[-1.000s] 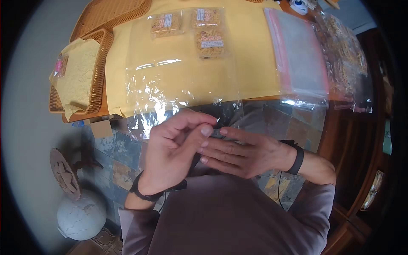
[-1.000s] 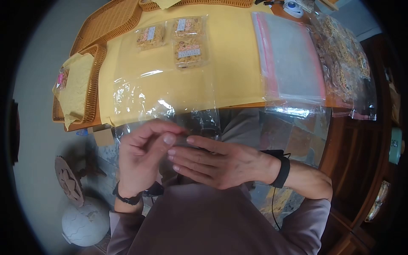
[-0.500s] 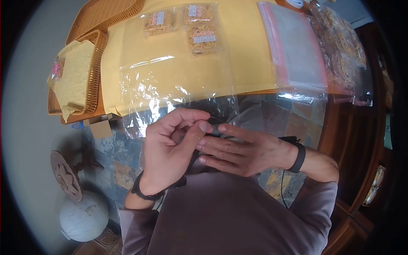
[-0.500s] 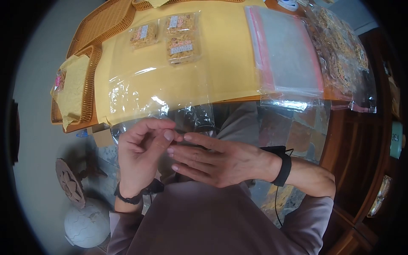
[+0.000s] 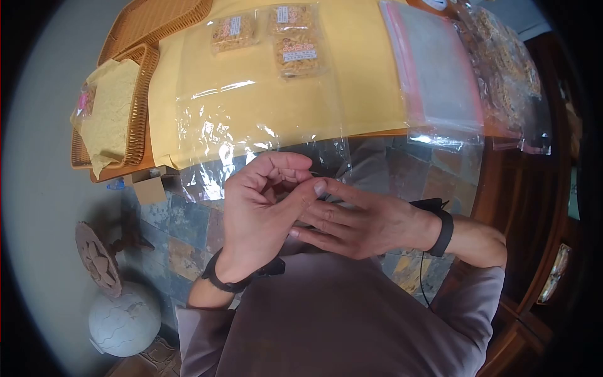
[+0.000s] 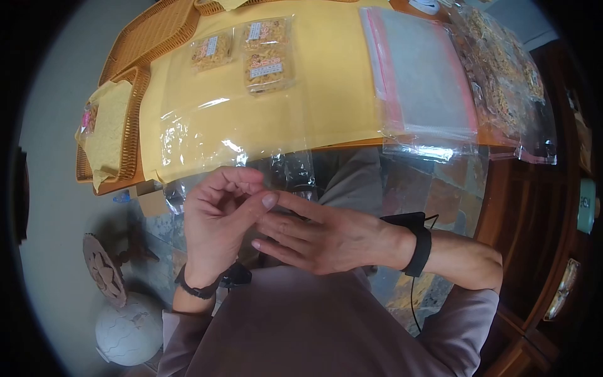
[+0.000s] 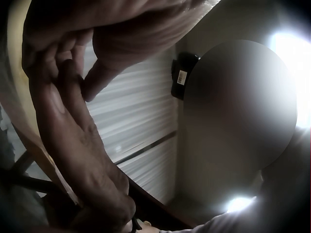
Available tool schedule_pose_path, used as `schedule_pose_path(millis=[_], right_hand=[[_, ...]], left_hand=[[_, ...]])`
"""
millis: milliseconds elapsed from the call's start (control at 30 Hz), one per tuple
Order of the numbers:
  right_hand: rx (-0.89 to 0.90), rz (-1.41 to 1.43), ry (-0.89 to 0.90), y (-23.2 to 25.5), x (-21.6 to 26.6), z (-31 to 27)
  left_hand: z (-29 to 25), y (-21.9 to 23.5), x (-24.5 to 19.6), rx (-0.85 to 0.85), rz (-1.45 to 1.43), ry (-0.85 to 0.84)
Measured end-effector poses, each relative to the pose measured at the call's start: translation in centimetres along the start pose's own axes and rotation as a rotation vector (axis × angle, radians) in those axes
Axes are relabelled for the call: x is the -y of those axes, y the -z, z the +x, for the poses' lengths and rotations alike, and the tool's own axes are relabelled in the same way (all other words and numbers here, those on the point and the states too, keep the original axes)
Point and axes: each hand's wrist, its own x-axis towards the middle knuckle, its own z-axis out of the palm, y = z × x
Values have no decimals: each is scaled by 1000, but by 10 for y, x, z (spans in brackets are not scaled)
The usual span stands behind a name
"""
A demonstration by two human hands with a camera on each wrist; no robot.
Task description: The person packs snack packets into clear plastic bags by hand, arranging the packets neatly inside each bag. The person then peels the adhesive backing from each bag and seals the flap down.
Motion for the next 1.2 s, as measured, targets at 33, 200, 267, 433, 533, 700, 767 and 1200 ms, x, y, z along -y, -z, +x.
schedule_pose_path(millis=[33, 200, 267, 433, 533, 700, 767, 1200], right_hand=[[0, 3, 0, 0, 0, 0], [63, -28, 15, -2, 3, 1], [67, -30, 12, -3, 3, 1], [75, -12, -33, -6, 10, 4], [93, 6, -62, -3, 13, 7], [41, 38, -68, 0, 11, 5], [46, 26, -84, 2, 10, 3], [97, 43, -132, 3, 9, -16]], left_hand=[[0, 1, 1, -6, 28, 2], [2, 6, 4, -2, 88, 3], [3, 6, -1, 28, 155, 63], [3, 5, 1, 13, 173, 86], [1, 7, 2, 31, 173, 87], [1, 15, -5, 128, -12, 131], [-2, 21, -5, 125, -150, 155], [-14, 37, -10, 94, -32, 166]])
